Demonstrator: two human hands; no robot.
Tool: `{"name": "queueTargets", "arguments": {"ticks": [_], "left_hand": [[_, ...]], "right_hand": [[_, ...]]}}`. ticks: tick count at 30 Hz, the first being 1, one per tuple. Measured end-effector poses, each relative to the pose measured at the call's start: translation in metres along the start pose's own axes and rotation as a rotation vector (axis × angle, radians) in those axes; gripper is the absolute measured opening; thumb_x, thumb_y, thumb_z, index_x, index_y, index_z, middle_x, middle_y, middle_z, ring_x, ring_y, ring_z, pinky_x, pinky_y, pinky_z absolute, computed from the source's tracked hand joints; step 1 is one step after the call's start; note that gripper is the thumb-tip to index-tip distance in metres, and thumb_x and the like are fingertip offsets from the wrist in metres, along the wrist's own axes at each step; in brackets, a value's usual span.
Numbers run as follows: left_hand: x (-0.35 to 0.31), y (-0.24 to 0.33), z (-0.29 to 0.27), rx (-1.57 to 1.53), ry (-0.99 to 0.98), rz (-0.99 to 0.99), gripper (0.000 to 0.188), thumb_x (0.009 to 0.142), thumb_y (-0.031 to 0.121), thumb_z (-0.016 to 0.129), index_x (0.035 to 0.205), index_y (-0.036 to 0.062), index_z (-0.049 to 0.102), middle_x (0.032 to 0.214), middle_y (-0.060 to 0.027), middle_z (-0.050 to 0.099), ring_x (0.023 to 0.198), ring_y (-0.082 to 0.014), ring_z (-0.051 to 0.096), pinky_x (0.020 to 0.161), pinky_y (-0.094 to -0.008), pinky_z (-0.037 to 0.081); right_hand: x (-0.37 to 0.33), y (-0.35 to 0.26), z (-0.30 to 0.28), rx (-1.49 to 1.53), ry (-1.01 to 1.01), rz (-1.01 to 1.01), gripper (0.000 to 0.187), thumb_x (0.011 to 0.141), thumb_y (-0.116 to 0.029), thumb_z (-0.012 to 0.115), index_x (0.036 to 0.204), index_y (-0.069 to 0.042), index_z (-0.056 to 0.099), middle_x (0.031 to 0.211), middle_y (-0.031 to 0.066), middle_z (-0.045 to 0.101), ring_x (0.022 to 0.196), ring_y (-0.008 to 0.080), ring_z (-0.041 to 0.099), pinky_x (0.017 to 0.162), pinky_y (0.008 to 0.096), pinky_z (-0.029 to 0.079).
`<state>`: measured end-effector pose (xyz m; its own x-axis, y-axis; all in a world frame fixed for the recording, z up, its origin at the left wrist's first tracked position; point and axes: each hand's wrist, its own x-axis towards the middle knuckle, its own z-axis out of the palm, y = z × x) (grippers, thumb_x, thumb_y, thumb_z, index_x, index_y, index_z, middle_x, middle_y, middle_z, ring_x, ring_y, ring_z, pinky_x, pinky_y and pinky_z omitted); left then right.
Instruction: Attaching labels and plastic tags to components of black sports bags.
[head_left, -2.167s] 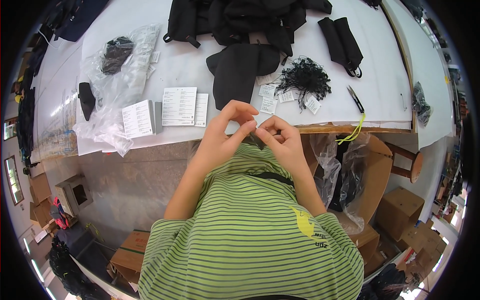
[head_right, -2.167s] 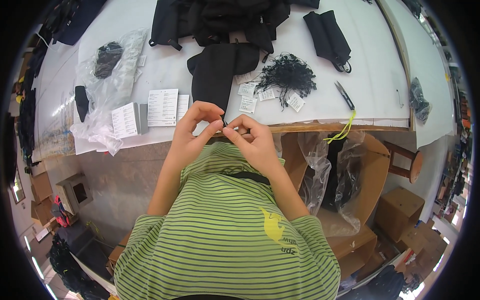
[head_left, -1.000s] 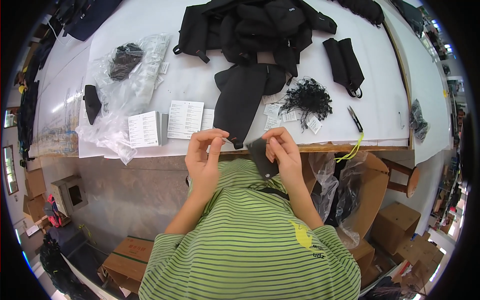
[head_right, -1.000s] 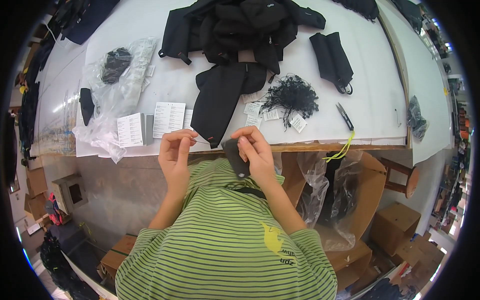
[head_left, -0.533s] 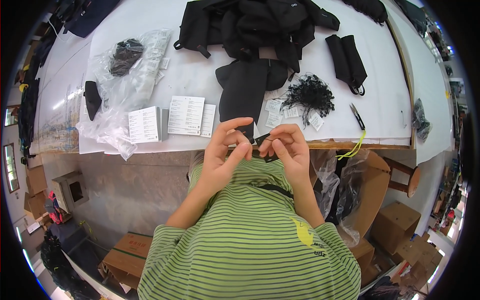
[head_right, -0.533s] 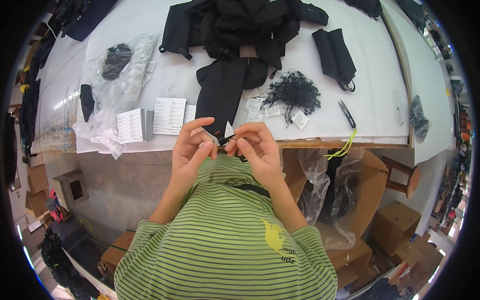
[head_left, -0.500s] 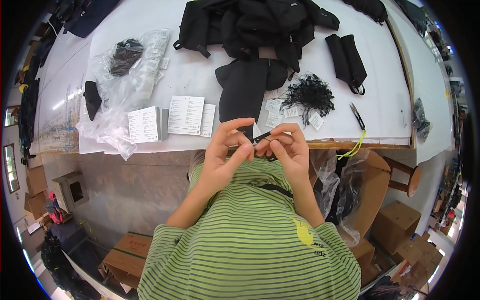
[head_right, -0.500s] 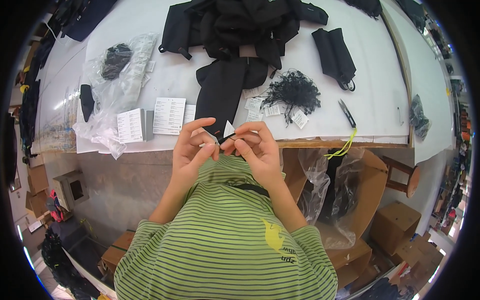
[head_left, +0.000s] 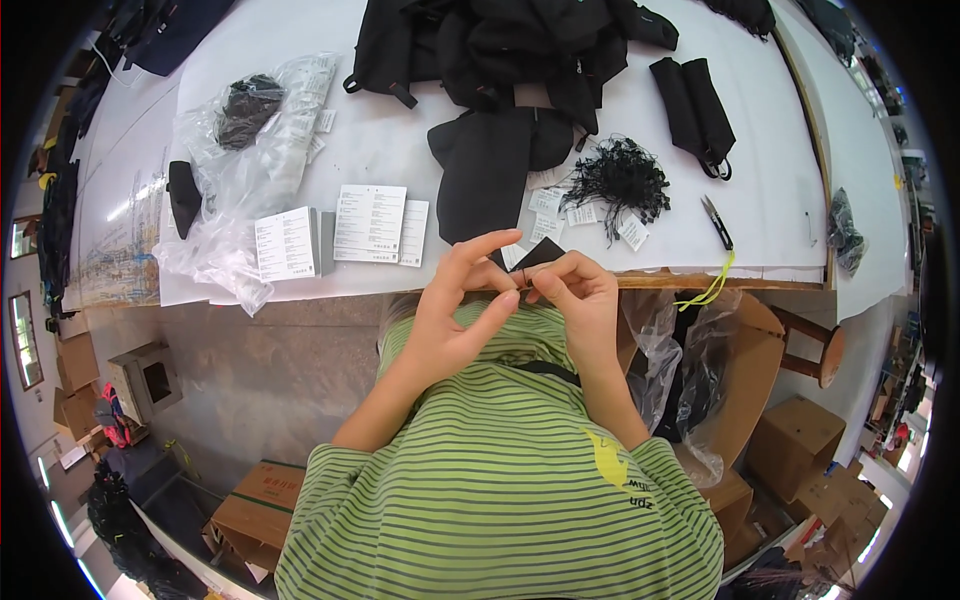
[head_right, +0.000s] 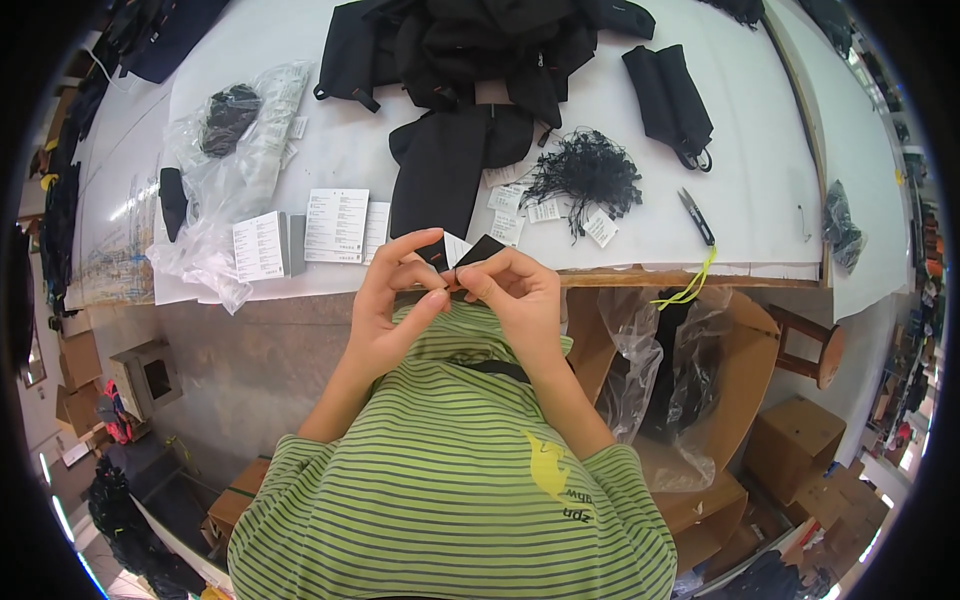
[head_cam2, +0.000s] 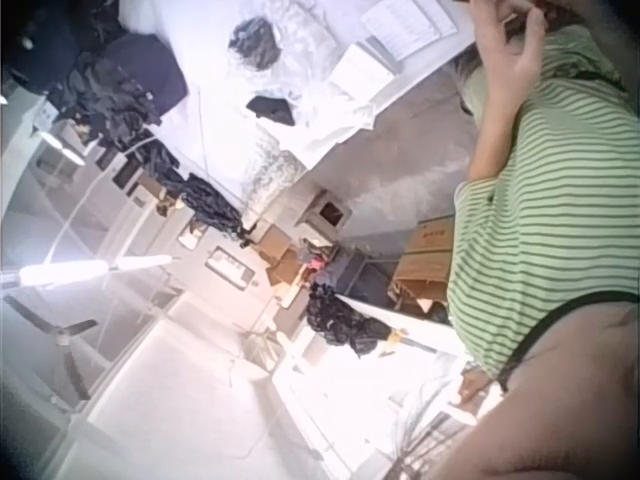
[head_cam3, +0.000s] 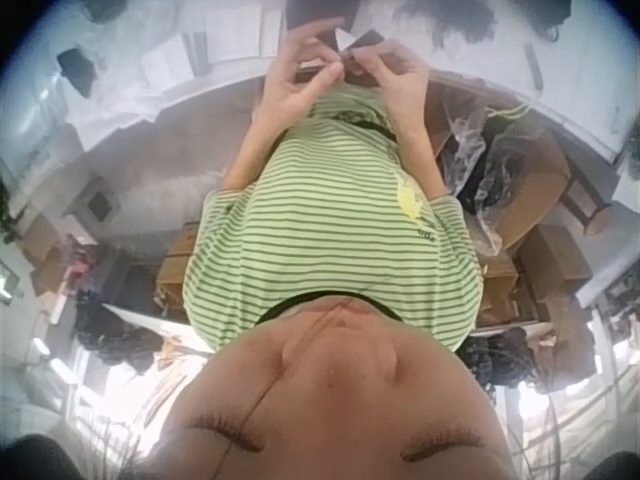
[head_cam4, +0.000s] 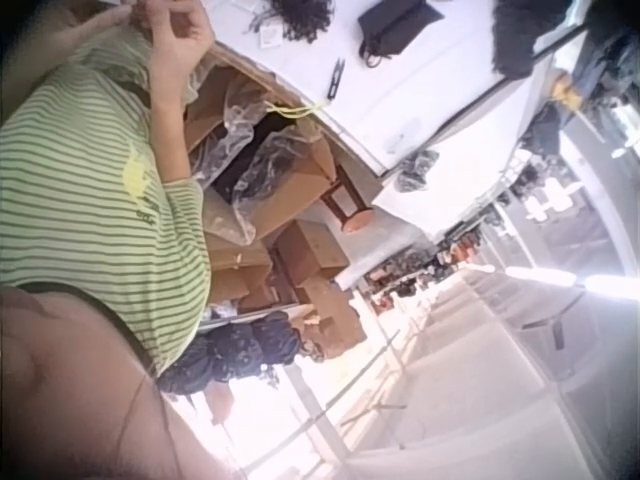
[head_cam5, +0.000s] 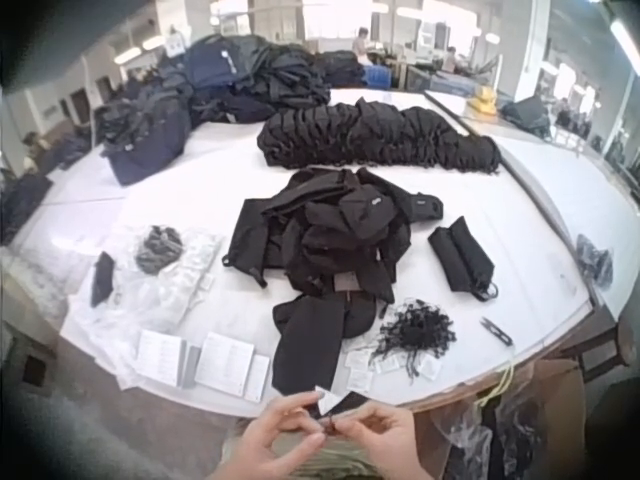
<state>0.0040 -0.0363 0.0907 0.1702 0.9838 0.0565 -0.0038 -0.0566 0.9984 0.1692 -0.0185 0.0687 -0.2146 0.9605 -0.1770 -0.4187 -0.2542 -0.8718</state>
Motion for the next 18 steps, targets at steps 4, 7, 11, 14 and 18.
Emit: {"name": "queueTargets", "arguments": {"ticks": [4,7,11,14,18], "left_hand": [[0.000,-0.002,0.000,0.056,-0.004,0.024,0.053,0.084,0.002,0.061,0.133,0.0002,0.041,0.074,0.0008,0.060,0.079,-0.0081,0.051,0.087,-0.0272,0.037],[0.000,-0.005,-0.004,0.150,-0.053,0.071,0.054,0.083,0.002,0.061,0.133,0.0000,0.041,0.074,0.0011,0.060,0.078,-0.0081,0.050,0.088,-0.0269,0.036],[0.000,-0.001,-0.007,0.182,-0.074,0.067,0.054,0.082,0.000,0.061,0.133,0.0003,0.042,0.073,0.0016,0.060,0.077,-0.0084,0.051,0.087,-0.0260,0.035],[0.001,-0.001,-0.012,0.264,-0.137,0.056,0.056,0.082,0.005,0.066,0.133,0.0028,0.044,0.071,0.0020,0.059,0.077,-0.0092,0.052,0.088,-0.0260,0.035],[0.002,-0.008,-0.014,0.231,-0.145,-0.027,0.058,0.078,0.013,0.073,0.130,0.0074,0.049,0.084,-0.0011,0.062,0.079,-0.0113,0.053,0.091,-0.0285,0.035]], "right_hand": [[-0.001,0.002,-0.001,-0.024,-0.013,0.019,0.008,0.085,-0.005,0.068,0.085,0.002,0.066,0.084,0.0109,0.070,0.078,0.0125,0.065,0.071,0.0252,0.051],[-0.002,0.003,-0.003,-0.064,-0.004,0.038,0.008,0.084,-0.006,0.069,0.085,0.002,0.067,0.082,0.0085,0.069,0.076,0.0114,0.063,0.072,0.0253,0.051],[-0.002,-0.002,-0.004,-0.183,-0.040,0.044,0.007,0.080,-0.005,0.072,0.081,0.000,0.068,0.080,0.0047,0.067,0.072,0.0084,0.060,0.069,0.0226,0.047],[-0.001,-0.007,-0.009,-0.321,-0.110,-0.007,0.008,0.078,-0.005,0.074,0.077,-0.001,0.067,0.077,0.0022,0.066,0.069,0.0067,0.057,0.066,0.0220,0.045],[-0.004,-0.012,-0.010,-0.313,-0.202,-0.026,0.008,0.079,-0.004,0.072,0.075,-0.001,0.065,0.075,0.0010,0.063,0.067,0.0064,0.053,0.064,0.0227,0.043]]}}
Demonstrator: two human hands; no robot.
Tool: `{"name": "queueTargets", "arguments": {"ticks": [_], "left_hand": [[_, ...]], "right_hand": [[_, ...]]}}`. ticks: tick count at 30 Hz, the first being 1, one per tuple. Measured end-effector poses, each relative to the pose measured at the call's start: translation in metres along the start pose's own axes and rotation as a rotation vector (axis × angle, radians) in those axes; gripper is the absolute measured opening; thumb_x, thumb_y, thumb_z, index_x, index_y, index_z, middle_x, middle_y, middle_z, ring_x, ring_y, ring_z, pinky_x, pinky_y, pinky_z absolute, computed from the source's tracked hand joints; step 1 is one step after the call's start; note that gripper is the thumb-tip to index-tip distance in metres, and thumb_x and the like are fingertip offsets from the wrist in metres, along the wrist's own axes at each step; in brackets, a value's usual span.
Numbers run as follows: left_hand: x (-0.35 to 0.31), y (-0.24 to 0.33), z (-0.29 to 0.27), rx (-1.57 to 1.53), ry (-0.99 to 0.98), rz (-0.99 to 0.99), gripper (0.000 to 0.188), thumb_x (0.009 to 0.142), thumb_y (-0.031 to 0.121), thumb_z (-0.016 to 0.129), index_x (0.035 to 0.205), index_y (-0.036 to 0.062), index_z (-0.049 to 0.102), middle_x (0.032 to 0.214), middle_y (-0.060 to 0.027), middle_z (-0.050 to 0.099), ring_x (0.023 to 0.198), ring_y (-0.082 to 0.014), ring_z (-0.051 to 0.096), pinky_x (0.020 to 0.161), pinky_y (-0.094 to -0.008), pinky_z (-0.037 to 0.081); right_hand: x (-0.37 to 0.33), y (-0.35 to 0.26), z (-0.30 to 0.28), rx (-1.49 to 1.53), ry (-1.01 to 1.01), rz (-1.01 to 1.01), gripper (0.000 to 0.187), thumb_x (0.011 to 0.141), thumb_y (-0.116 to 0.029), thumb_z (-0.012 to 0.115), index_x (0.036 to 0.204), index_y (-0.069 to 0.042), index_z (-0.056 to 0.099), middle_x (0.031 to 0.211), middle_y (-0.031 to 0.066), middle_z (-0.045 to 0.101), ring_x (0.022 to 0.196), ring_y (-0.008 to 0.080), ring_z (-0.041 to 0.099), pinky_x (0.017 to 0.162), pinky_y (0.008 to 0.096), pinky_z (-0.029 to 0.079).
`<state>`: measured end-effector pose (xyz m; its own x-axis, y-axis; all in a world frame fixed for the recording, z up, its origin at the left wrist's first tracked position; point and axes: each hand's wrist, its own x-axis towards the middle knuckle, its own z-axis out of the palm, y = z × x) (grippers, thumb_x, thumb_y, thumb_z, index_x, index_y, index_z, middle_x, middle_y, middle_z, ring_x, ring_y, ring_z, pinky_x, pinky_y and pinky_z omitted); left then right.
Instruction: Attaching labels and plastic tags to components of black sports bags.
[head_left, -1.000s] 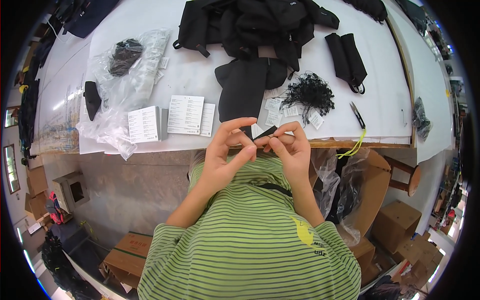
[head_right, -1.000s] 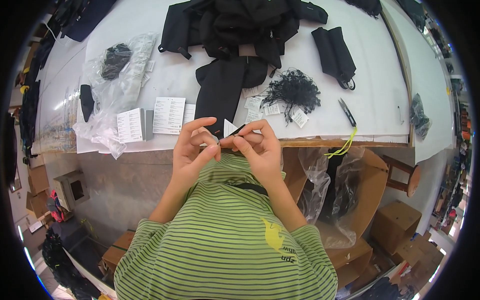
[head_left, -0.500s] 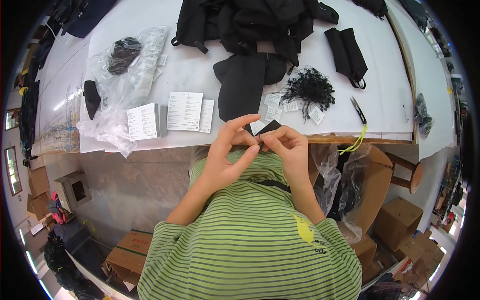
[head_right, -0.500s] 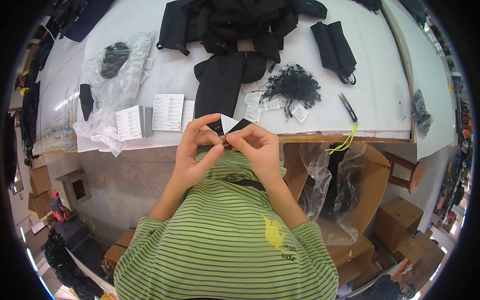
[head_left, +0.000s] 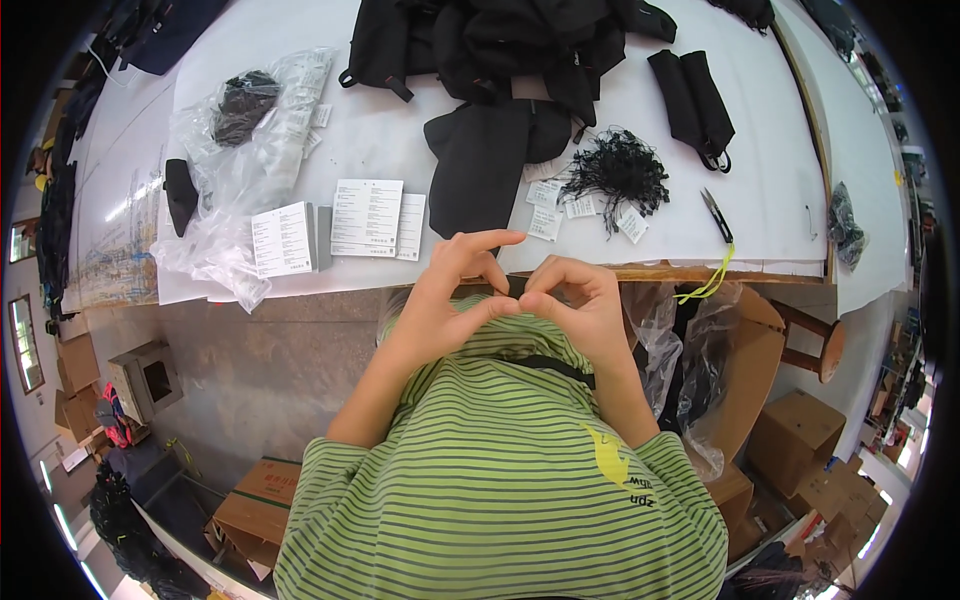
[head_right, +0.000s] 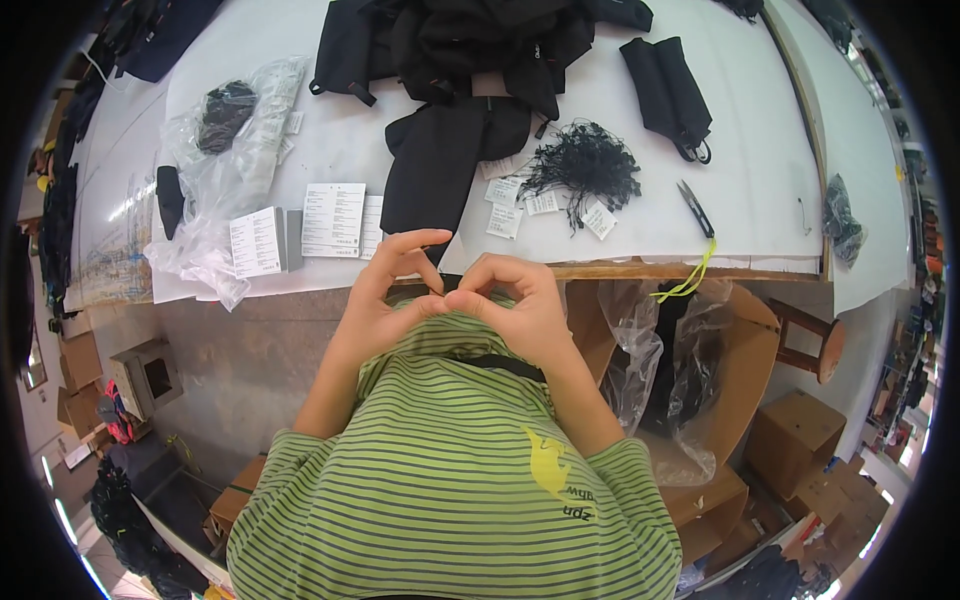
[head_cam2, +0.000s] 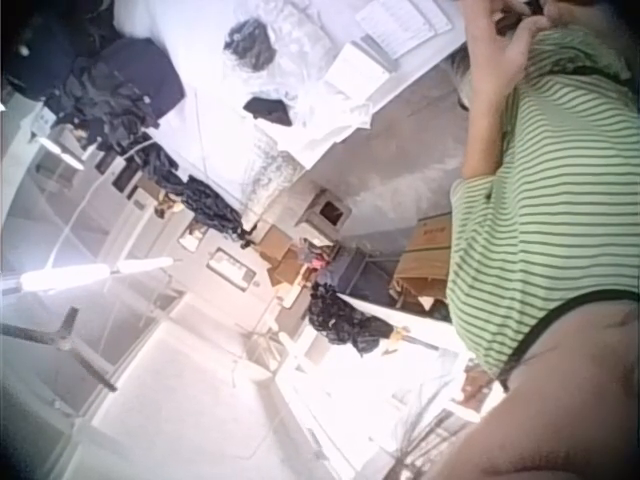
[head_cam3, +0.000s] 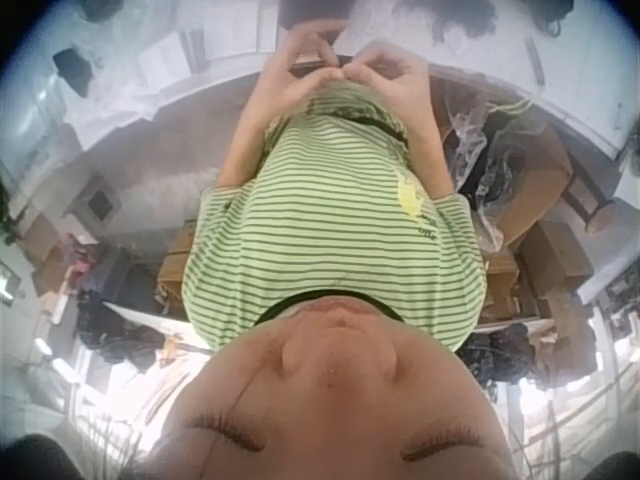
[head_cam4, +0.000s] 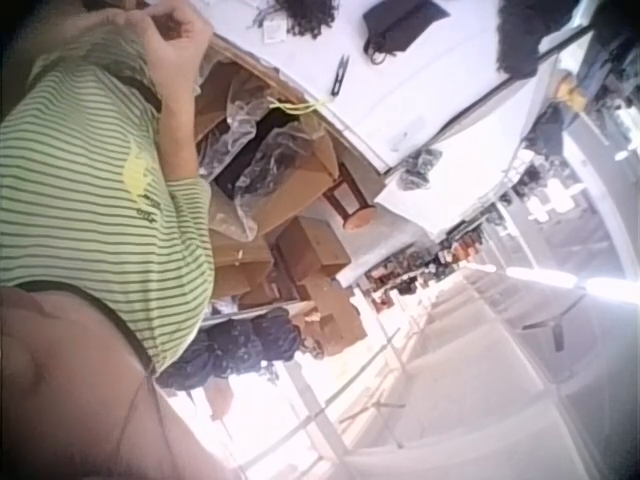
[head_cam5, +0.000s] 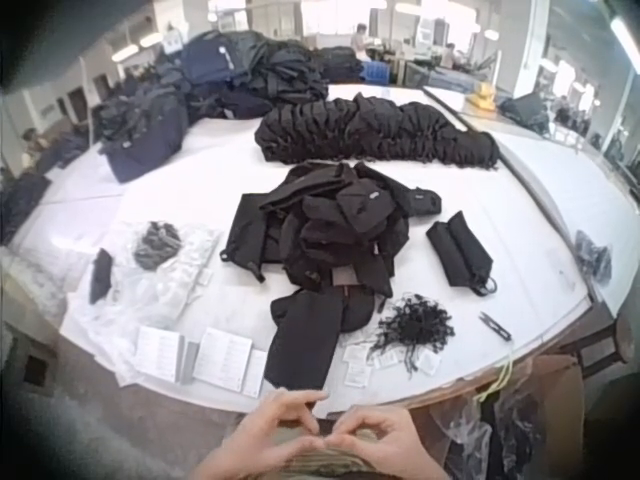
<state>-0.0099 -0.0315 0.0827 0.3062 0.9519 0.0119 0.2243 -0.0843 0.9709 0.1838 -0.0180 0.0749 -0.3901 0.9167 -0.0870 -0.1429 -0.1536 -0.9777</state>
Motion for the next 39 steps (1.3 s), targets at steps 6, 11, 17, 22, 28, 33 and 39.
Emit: {"name": "queueTargets", "arguments": {"ticks": [6,11,17,22,28,33,39], "left_hand": [[0.059,0.001,-0.028,0.250,-0.148,0.099,0.041,0.073,0.010,0.071,0.113,0.0085,0.062,0.106,-0.0010,0.064,0.107,-0.0210,0.046,0.096,-0.0333,0.034],[0.109,-0.036,-0.031,0.892,-0.416,0.408,0.051,0.065,-0.007,0.061,0.111,0.0153,0.064,0.127,-0.0018,0.057,0.112,-0.0253,0.047,0.100,-0.0373,0.033],[0.125,-0.027,-0.026,0.984,-0.328,0.536,0.038,0.068,-0.002,0.066,0.104,0.0102,0.061,0.108,-0.0016,0.057,0.106,-0.0231,0.049,0.093,-0.0339,0.038],[0.102,-0.033,-0.038,1.030,-0.051,0.602,0.023,0.066,0.004,0.067,0.087,0.0081,0.059,0.095,-0.0038,0.052,0.094,-0.0212,0.048,0.084,-0.0323,0.038],[0.074,-0.035,-0.042,1.026,-0.002,0.596,0.021,0.072,0.017,0.072,0.088,0.0119,0.061,0.093,0.0000,0.058,0.100,-0.0214,0.050,0.092,-0.0357,0.039],[0.070,-0.038,-0.036,0.976,-0.010,0.603,0.021,0.071,0.014,0.074,0.088,0.0101,0.061,0.101,-0.0017,0.059,0.106,-0.0233,0.051,0.091,-0.0379,0.039],[0.069,-0.043,-0.035,0.894,-0.070,0.570,0.023,0.071,0.009,0.073,0.089,0.0068,0.061,0.099,-0.0058,0.059,0.101,-0.0252,0.053,0.087,-0.0395,0.041]], "right_hand": [[-0.006,0.000,-0.007,0.265,-0.035,0.043,0.008,0.083,-0.003,0.068,0.081,0.002,0.061,0.078,0.0058,0.062,0.069,0.0107,0.058,0.065,0.0241,0.046],[-0.019,-0.004,-0.021,0.346,-0.007,-0.049,0.011,0.084,-0.005,0.068,0.083,0.002,0.059,0.076,0.0080,0.062,0.069,0.0136,0.060,0.064,0.0249,0.048],[-0.037,0.006,-0.054,0.396,0.141,-0.158,0.025,0.086,-0.020,0.069,0.080,-0.001,0.054,0.073,0.0096,0.060,0.065,0.0164,0.059,0.059,0.0256,0.047],[-0.037,0.013,-0.072,0.406,0.264,-0.155,0.024,0.088,-0.020,0.067,0.081,-0.003,0.051,0.073,0.0075,0.058,0.062,0.0158,0.057,0.059,0.0255,0.045],[-0.026,0.010,-0.076,0.349,0.333,-0.141,0.019,0.091,-0.018,0.063,0.083,-0.004,0.053,0.074,0.0059,0.060,0.063,0.0133,0.057,0.059,0.0240,0.045],[-0.021,0.006,-0.073,0.301,0.367,-0.148,0.017,0.091,-0.016,0.062,0.084,-0.003,0.055,0.072,0.0055,0.060,0.063,0.0117,0.058,0.059,0.0233,0.045],[-0.024,0.010,-0.074,0.324,0.430,-0.128,0.013,0.092,-0.011,0.060,0.083,-0.003,0.056,0.069,0.0059,0.061,0.062,0.0113,0.057,0.059,0.0225,0.045]]}}
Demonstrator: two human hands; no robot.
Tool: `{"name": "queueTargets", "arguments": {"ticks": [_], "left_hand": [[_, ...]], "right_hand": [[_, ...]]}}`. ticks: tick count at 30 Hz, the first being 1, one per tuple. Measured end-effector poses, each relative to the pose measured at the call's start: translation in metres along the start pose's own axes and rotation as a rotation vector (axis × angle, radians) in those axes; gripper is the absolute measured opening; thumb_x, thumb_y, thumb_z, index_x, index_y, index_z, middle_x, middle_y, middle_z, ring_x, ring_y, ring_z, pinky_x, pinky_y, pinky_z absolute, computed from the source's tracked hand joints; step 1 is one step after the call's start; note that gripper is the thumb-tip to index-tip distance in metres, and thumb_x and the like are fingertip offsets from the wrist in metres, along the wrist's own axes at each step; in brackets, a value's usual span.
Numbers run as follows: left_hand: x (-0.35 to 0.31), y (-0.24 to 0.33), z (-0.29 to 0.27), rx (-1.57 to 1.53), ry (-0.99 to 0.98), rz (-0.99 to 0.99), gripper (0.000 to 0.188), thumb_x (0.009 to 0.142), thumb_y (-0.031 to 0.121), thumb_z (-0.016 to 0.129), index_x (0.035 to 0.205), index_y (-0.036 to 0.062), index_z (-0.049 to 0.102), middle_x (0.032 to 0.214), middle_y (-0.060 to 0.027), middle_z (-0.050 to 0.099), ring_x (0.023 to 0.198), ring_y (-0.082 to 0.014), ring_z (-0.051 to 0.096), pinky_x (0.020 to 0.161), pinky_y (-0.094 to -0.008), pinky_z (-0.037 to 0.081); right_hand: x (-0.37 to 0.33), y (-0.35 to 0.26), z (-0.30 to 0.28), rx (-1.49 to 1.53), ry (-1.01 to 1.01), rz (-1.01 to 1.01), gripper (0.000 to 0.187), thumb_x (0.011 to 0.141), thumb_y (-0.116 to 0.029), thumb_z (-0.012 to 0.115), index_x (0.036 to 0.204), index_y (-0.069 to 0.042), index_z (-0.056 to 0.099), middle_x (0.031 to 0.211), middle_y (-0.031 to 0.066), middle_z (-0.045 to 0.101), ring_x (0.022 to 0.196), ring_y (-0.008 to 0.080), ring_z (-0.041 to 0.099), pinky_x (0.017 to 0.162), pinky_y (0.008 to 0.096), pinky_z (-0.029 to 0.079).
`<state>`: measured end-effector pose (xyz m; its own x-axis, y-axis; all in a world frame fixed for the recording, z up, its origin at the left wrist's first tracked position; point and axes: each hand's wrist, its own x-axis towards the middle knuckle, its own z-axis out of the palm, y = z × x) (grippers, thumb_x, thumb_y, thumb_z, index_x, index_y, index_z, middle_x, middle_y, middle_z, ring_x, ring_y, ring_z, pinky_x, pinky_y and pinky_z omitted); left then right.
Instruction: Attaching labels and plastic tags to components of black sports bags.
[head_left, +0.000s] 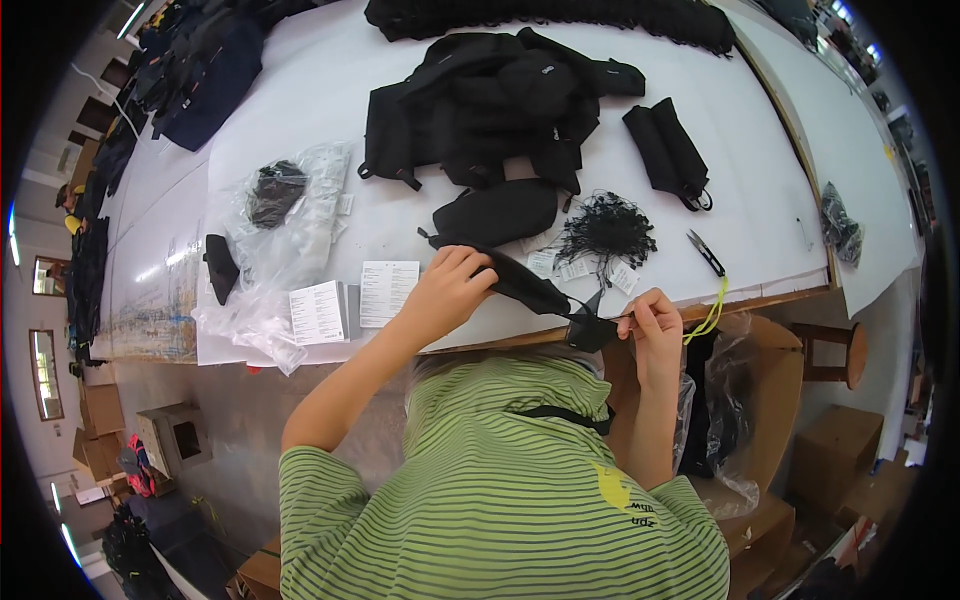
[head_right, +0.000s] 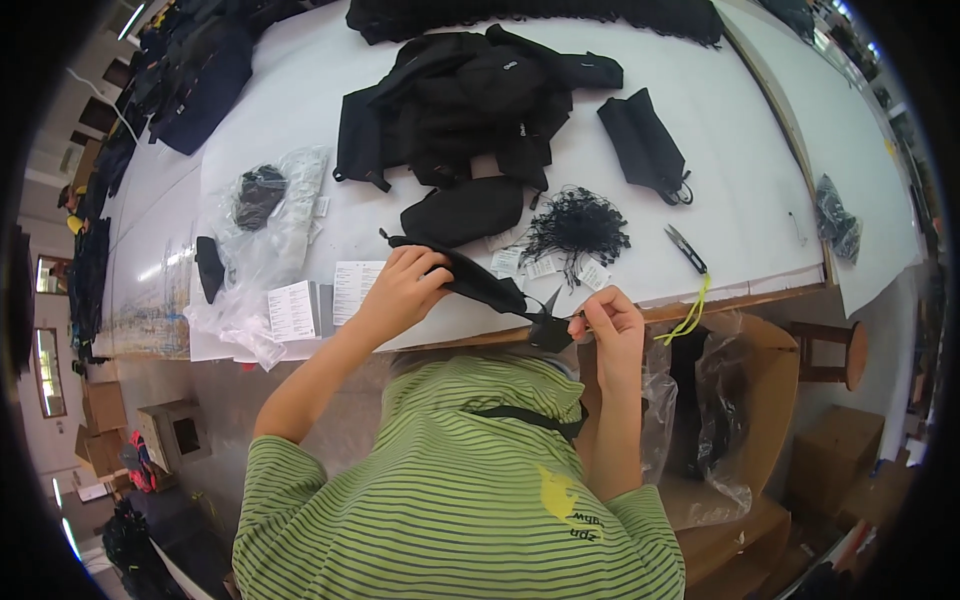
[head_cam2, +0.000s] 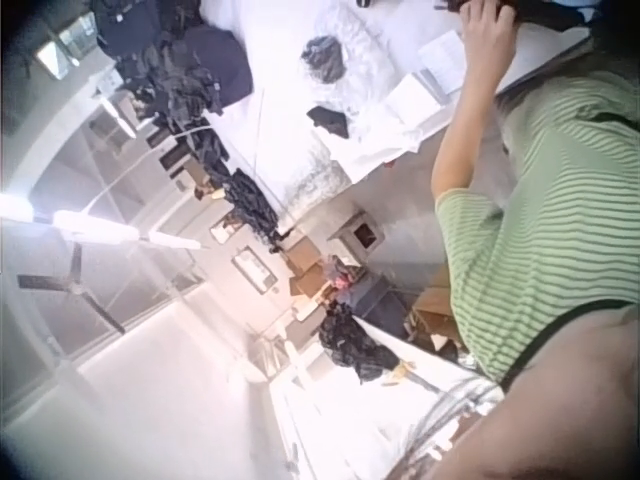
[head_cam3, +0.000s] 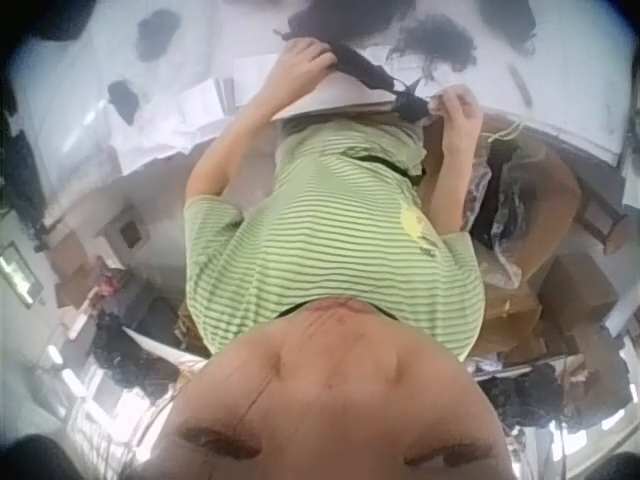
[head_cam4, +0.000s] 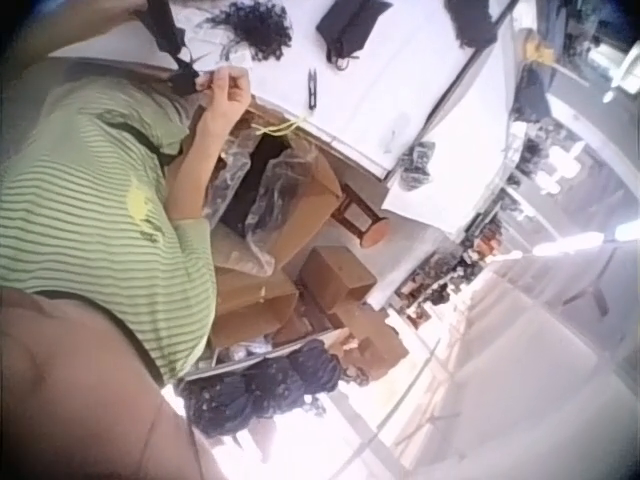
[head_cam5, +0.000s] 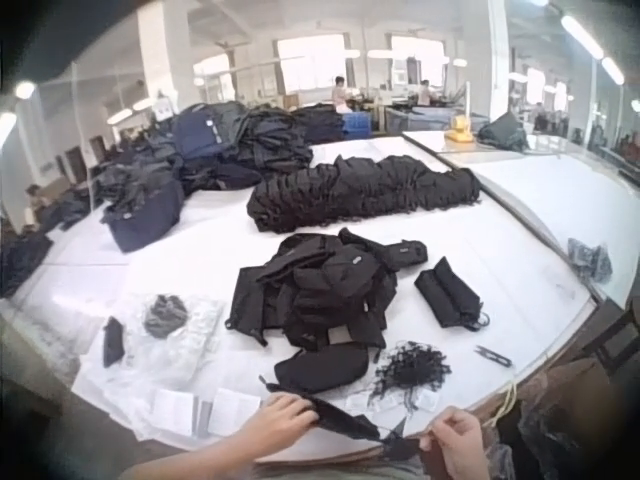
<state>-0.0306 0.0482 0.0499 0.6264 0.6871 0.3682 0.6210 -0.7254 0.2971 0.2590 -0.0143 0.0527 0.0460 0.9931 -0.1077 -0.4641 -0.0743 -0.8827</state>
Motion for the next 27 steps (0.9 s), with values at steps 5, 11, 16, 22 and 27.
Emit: {"name": "queueTargets", "arguments": {"ticks": [5,11,16,22,27], "left_hand": [[-0.001,-0.001,0.007,-0.080,0.001,-0.061,0.023,0.071,0.004,0.070,0.092,0.0030,0.061,0.089,-0.0080,0.058,0.086,-0.0269,0.054,0.076,-0.0368,0.044],[-0.001,-0.003,0.013,-0.146,0.058,-0.090,0.020,0.070,0.002,0.070,0.088,0.0021,0.061,0.083,-0.0084,0.058,0.082,-0.0273,0.055,0.073,-0.0364,0.044],[0.003,-0.004,0.015,-0.191,0.011,-0.188,0.018,0.072,0.003,0.070,0.087,0.0025,0.060,0.088,-0.0089,0.059,0.083,-0.0285,0.057,0.071,-0.0367,0.045],[0.008,0.000,0.001,-0.351,-0.147,-0.353,0.017,0.075,0.007,0.069,0.087,0.0026,0.059,0.117,-0.0105,0.058,0.099,-0.0316,0.058,0.082,-0.0355,0.047],[0.004,0.002,-0.001,-0.407,-0.261,-0.342,0.018,0.075,0.009,0.070,0.087,0.0032,0.059,0.122,-0.0112,0.056,0.103,-0.0329,0.057,0.085,-0.0366,0.047]], "right_hand": [[-0.001,0.000,-0.001,-0.012,0.038,0.002,0.013,0.092,-0.011,0.060,0.083,-0.003,0.056,0.069,0.0054,0.061,0.062,0.0106,0.057,0.058,0.0215,0.044],[-0.002,0.000,-0.003,-0.027,0.031,-0.024,0.013,0.093,-0.011,0.059,0.083,-0.004,0.056,0.068,0.0037,0.061,0.061,0.0094,0.057,0.058,0.0201,0.043],[0.002,0.016,-0.007,-0.569,0.061,-0.327,0.031,0.085,-0.020,0.067,0.109,-0.003,0.057,0.101,0.0068,0.062,0.098,0.0176,0.058,0.089,0.0316,0.043],[-0.006,0.061,0.011,-1.223,-0.032,-0.341,0.066,0.074,-0.020,0.075,0.130,-0.006,0.045,0.115,0.0134,0.051,0.109,0.0304,0.051,0.097,0.0388,0.038],[0.009,0.072,0.010,-1.087,0.121,-0.208,0.067,0.072,-0.016,0.076,0.131,-0.006,0.045,0.109,0.0113,0.051,0.098,0.0250,0.051,0.088,0.0369,0.042]]}}
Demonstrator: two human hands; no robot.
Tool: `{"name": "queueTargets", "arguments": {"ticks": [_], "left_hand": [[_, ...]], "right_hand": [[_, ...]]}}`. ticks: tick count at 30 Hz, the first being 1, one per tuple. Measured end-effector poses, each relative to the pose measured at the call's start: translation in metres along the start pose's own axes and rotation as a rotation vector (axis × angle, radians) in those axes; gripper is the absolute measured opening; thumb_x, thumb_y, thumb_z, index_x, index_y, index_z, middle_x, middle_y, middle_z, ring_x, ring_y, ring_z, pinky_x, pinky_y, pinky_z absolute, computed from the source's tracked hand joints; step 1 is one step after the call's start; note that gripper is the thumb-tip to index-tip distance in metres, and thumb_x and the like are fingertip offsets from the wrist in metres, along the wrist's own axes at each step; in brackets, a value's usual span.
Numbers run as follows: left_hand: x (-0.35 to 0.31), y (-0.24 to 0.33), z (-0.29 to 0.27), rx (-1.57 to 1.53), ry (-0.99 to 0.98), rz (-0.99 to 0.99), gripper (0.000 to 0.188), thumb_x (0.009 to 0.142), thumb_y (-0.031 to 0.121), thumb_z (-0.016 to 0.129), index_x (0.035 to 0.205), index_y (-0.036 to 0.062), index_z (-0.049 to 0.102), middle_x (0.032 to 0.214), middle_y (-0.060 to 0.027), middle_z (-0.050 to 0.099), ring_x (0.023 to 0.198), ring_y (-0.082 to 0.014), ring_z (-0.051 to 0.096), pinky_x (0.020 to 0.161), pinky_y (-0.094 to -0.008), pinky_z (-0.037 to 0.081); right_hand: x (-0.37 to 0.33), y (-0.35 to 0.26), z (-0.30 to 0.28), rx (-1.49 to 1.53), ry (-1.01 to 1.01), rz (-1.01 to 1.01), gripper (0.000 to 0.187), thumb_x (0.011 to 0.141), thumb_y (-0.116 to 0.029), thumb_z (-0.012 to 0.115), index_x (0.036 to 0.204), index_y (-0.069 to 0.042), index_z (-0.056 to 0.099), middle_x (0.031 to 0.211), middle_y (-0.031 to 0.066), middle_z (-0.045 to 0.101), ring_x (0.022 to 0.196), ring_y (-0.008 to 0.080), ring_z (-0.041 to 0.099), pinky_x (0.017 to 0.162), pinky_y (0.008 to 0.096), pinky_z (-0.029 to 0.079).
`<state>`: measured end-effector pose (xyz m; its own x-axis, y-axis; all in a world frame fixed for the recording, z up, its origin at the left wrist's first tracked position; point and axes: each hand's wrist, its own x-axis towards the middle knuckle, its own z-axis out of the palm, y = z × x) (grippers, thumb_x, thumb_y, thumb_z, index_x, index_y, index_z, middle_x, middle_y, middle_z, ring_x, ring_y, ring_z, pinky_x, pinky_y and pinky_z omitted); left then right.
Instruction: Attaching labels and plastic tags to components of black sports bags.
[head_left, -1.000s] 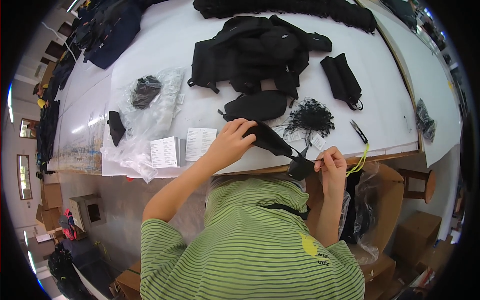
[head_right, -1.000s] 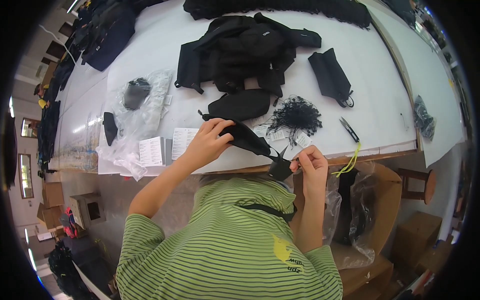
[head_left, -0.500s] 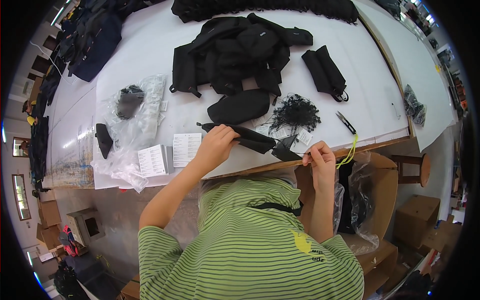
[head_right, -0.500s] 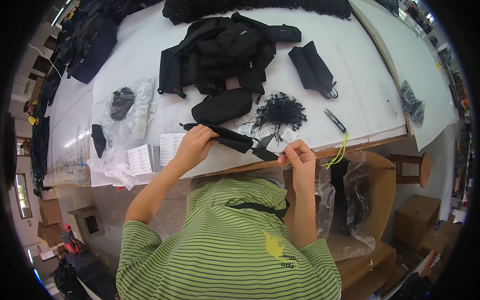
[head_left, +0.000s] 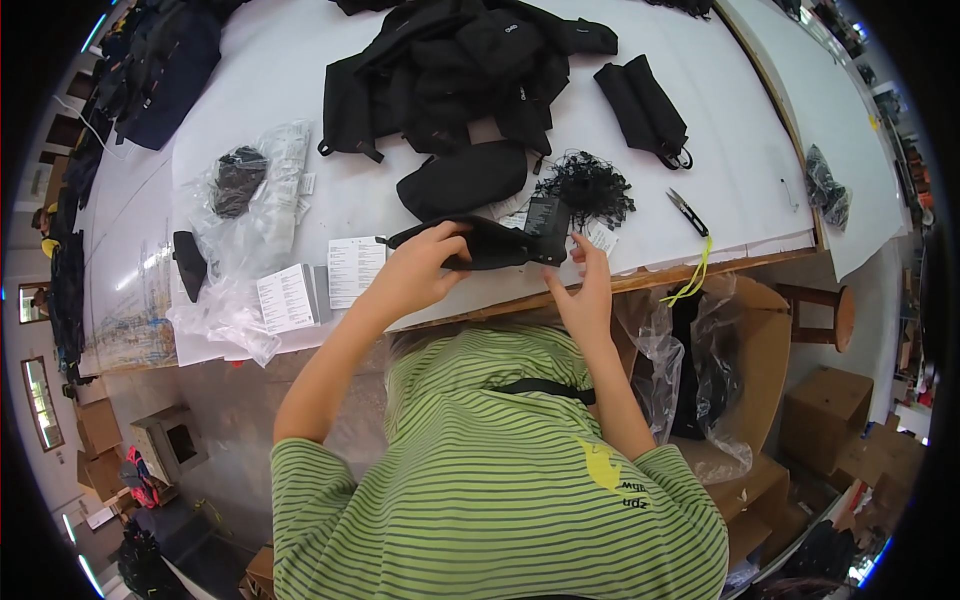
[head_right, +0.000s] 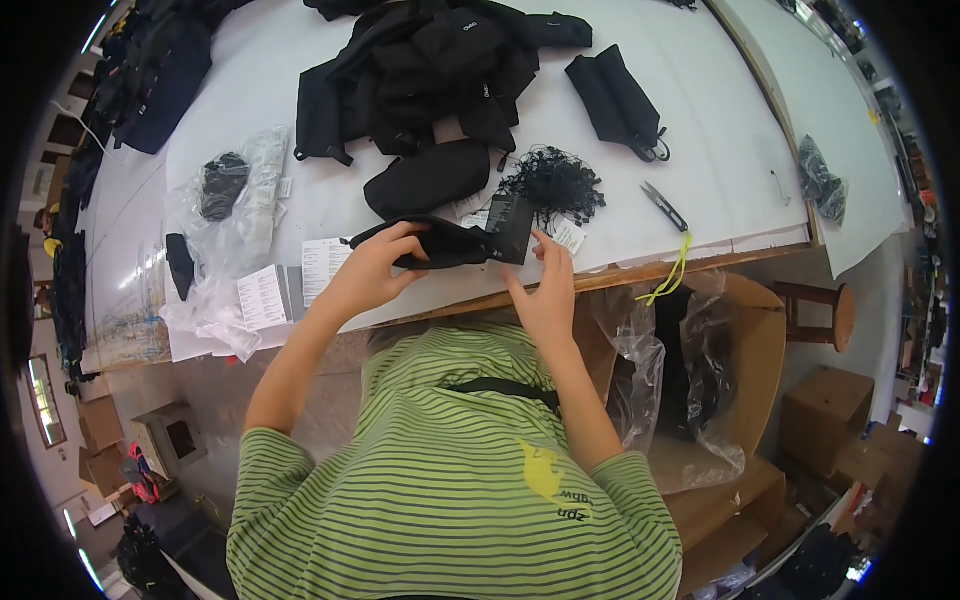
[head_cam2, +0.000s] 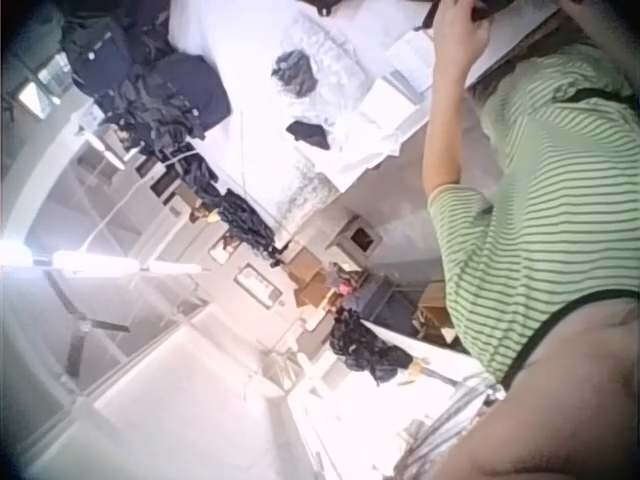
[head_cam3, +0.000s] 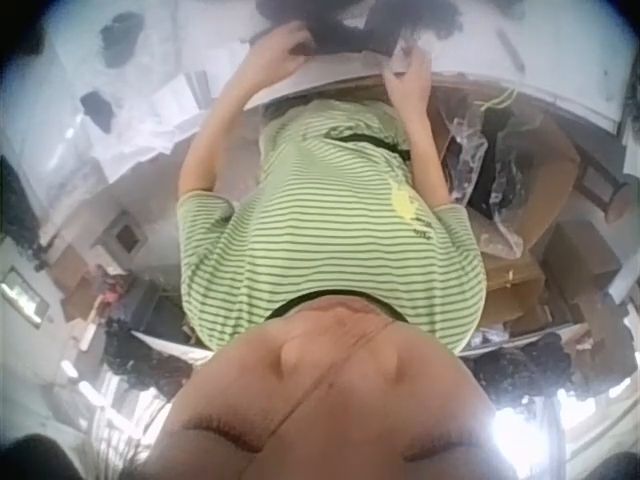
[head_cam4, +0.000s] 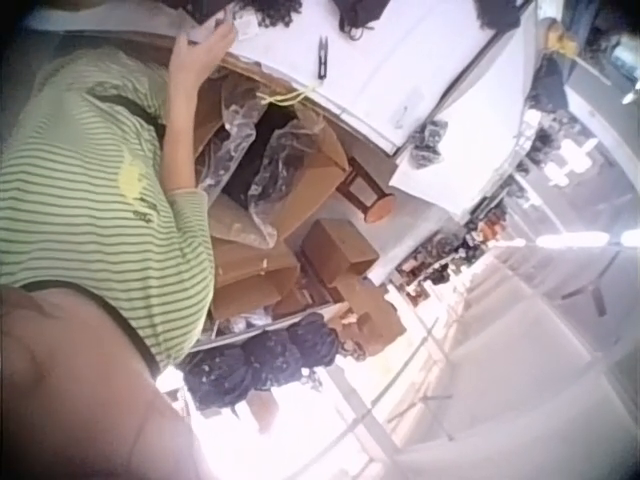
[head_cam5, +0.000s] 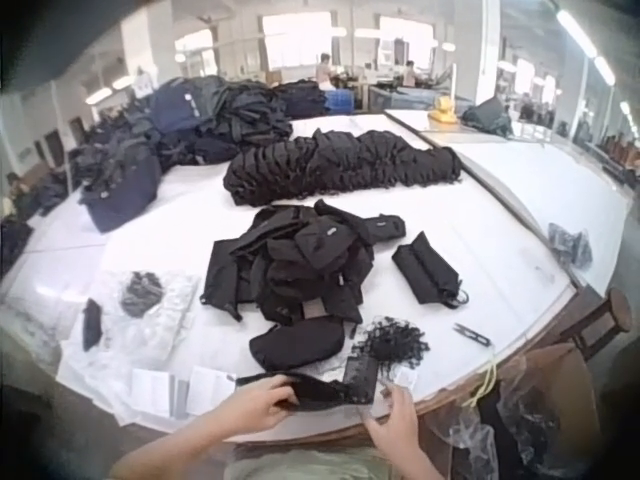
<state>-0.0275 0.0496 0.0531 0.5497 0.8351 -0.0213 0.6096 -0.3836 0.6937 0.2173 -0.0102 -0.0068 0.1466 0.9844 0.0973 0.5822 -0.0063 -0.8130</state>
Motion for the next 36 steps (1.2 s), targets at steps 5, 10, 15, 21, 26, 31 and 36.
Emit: {"name": "queueTargets", "arguments": {"ticks": [5,10,15,21,26,31,36], "left_hand": [[-0.006,0.007,0.005,0.034,-0.022,0.016,0.016,0.074,0.007,0.070,0.085,0.0031,0.059,0.124,-0.0131,0.055,0.108,-0.0331,0.054,0.089,-0.0375,0.045],[-0.009,0.011,0.007,0.102,0.065,0.072,0.015,0.074,0.005,0.069,0.085,0.0022,0.059,0.125,-0.0137,0.054,0.109,-0.0331,0.053,0.091,-0.0380,0.044],[-0.010,0.022,-0.007,0.133,0.208,0.088,0.015,0.074,0.004,0.069,0.085,0.0013,0.058,0.122,-0.0115,0.057,0.108,-0.0318,0.053,0.092,-0.0378,0.042],[-0.017,0.023,-0.017,0.099,0.185,-0.063,0.016,0.076,0.005,0.067,0.088,0.0029,0.057,0.093,-0.0088,0.061,0.092,-0.0292,0.055,0.080,-0.0385,0.042],[-0.021,0.020,0.002,0.062,0.138,0.049,0.015,0.076,0.005,0.065,0.086,0.0037,0.055,0.084,-0.0086,0.057,0.084,-0.0282,0.053,0.074,-0.0380,0.041],[-0.026,0.026,0.010,0.083,0.099,0.062,0.015,0.076,0.006,0.065,0.087,0.0041,0.055,0.084,-0.0081,0.057,0.085,-0.0278,0.054,0.075,-0.0368,0.041],[-0.031,0.042,0.010,0.136,0.090,0.026,0.015,0.076,0.008,0.066,0.087,0.0050,0.056,0.081,-0.0069,0.056,0.082,-0.0267,0.054,0.073,-0.0365,0.042]], "right_hand": [[0.015,-0.005,0.013,-0.118,0.126,-0.063,0.059,0.075,-0.019,0.073,0.126,-0.005,0.047,0.104,0.0137,0.052,0.096,0.0290,0.052,0.083,0.0381,0.044],[0.017,0.000,0.015,-0.015,0.127,0.072,0.052,0.077,-0.016,0.072,0.122,-0.003,0.051,0.095,0.0143,0.058,0.088,0.0290,0.057,0.079,0.0364,0.046],[0.011,0.027,-0.020,0.198,0.216,0.054,0.037,0.085,-0.010,0.065,0.119,-0.002,0.052,0.091,0.0090,0.064,0.080,0.0191,0.060,0.074,0.0308,0.048],[0.005,0.010,-0.086,1.110,0.154,0.424,0.029,0.091,-0.009,0.058,0.119,-0.001,0.054,0.094,0.0077,0.065,0.079,0.0103,0.060,0.069,0.0227,0.049],[0.011,-0.017,-0.084,1.613,0.214,0.446,0.034,0.096,-0.023,0.055,0.121,-0.001,0.055,0.097,0.0090,0.064,0.083,0.0146,0.059,0.084,0.0287,0.049],[0.036,0.033,-0.063,1.874,0.118,0.326,0.026,0.094,-0.031,0.057,0.079,-0.010,0.054,0.064,-0.0025,0.038,0.060,0.0105,0.032,0.055,0.0242,0.028],[0.043,-0.001,-0.039,2.101,0.025,0.554,0.031,0.095,-0.036,0.051,0.080,-0.010,0.057,0.065,-0.0017,0.037,0.061,0.0115,0.033,0.056,0.0254,0.031]]}}
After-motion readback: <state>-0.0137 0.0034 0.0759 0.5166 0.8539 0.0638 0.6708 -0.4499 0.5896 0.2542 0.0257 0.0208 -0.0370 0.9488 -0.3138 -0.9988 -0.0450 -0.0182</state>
